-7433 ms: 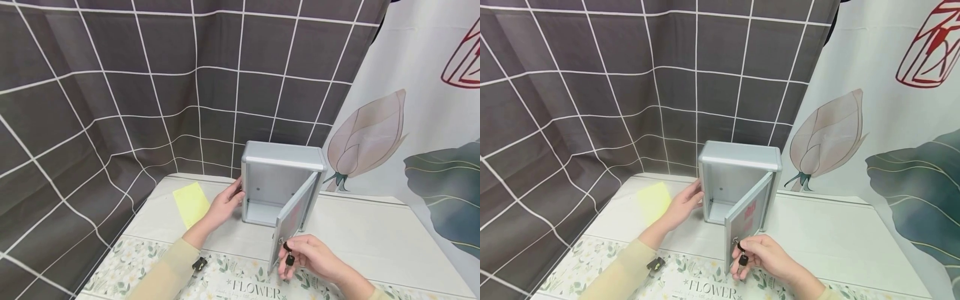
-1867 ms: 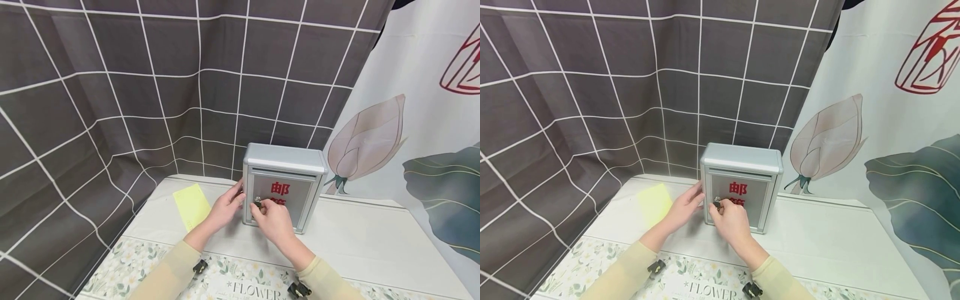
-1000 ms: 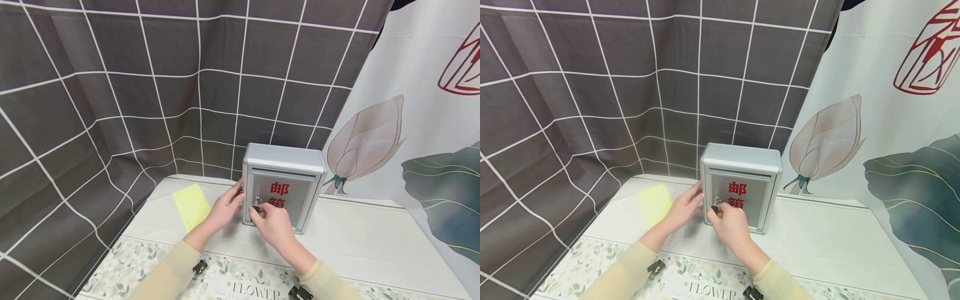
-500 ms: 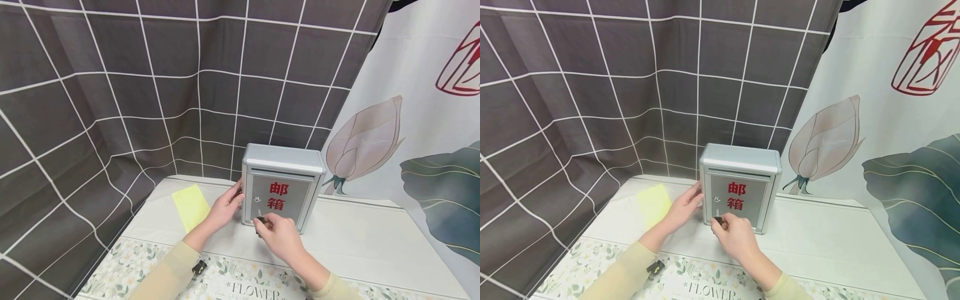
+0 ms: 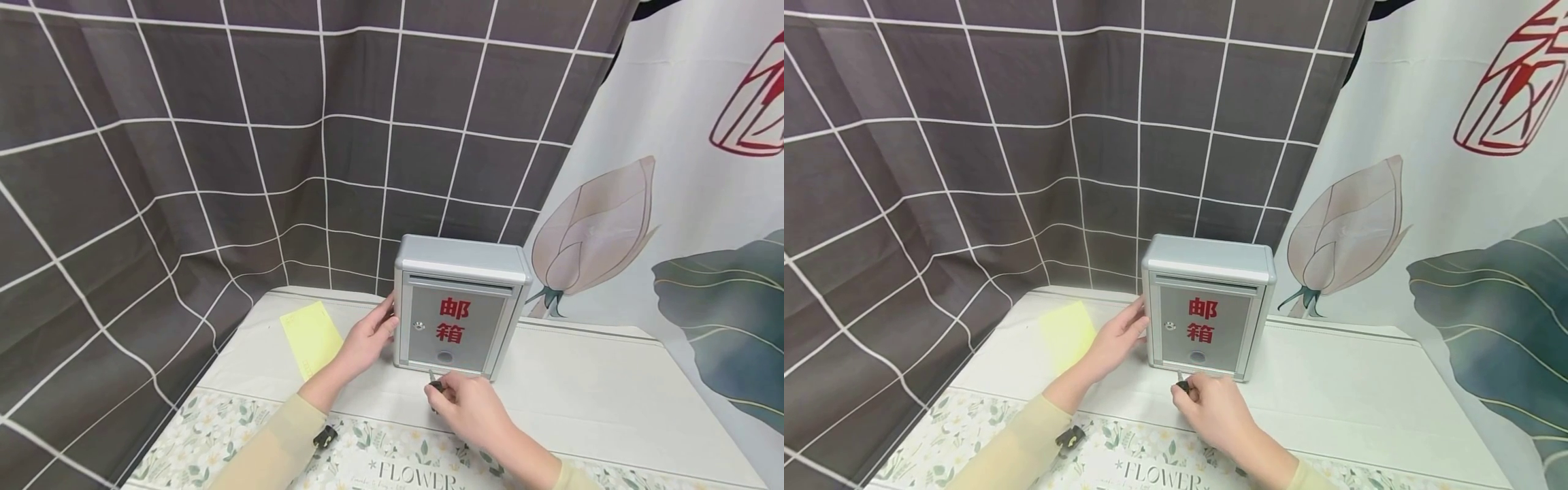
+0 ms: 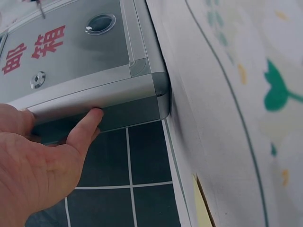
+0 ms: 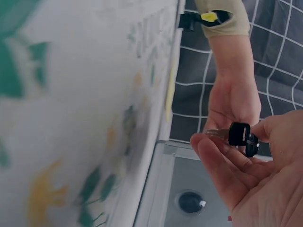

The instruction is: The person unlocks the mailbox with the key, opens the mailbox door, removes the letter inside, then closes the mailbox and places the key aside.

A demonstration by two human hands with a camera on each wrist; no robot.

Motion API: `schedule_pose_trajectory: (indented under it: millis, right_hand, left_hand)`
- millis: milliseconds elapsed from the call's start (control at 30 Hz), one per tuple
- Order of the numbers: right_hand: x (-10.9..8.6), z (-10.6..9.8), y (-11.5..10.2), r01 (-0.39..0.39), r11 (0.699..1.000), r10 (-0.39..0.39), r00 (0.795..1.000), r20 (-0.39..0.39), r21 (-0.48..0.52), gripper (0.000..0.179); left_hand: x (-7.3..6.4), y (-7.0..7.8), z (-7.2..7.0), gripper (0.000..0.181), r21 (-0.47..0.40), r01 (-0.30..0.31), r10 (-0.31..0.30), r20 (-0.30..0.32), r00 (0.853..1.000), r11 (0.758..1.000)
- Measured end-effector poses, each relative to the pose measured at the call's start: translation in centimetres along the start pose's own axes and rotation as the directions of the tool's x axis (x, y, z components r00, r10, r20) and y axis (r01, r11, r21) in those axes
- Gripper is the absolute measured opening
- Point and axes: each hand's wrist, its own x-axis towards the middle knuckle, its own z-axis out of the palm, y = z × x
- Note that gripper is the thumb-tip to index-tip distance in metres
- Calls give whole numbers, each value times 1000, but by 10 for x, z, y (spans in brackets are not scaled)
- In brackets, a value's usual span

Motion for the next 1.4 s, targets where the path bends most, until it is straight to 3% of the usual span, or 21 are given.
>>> schedule_pose_trajectory:
  millis: [167, 333, 433, 567, 667, 767, 1167, 1400]
  right_hand:
    - [-6, 0, 5, -50, 999, 50, 993, 106, -1, 27]
    - [-11, 0, 12, -123, 988, 99, 969, 225, 95, 24]
    - [-14, 1, 18, -191, 956, 116, 943, 312, 222, 27]
    - [-17, 3, 23, -312, 870, 134, 895, 425, 382, 30]
    - [-19, 6, 25, -372, 828, 147, 867, 477, 420, 32]
    - [-20, 7, 25, -396, 816, 156, 852, 499, 420, 34]
    - [-23, 9, 25, -428, 788, 169, 842, 513, 443, 34]
    - [-23, 5, 28, -406, 810, 175, 857, 486, 424, 34]
  left_hand:
    - [0, -1, 0, 61, -19, 3, -3, 2, 1000, 1000]
    - [0, 1, 0, 61, -35, 3, -3, 4, 1000, 999]
    - [0, 2, 0, 61, -38, 2, -2, 8, 1000, 999]
    - [0, 2, 0, 61, -40, 2, -2, 12, 1000, 999]
    - [0, 3, 0, 61, -39, 3, -3, 9, 1000, 999]
    - [0, 3, 0, 61, -32, 6, -6, 6, 1000, 999]
    - [0, 2, -1, 60, -23, 6, -5, 10, 1000, 1000]
    - [-1, 3, 0, 60, -8, 4, -4, 7, 1000, 1000]
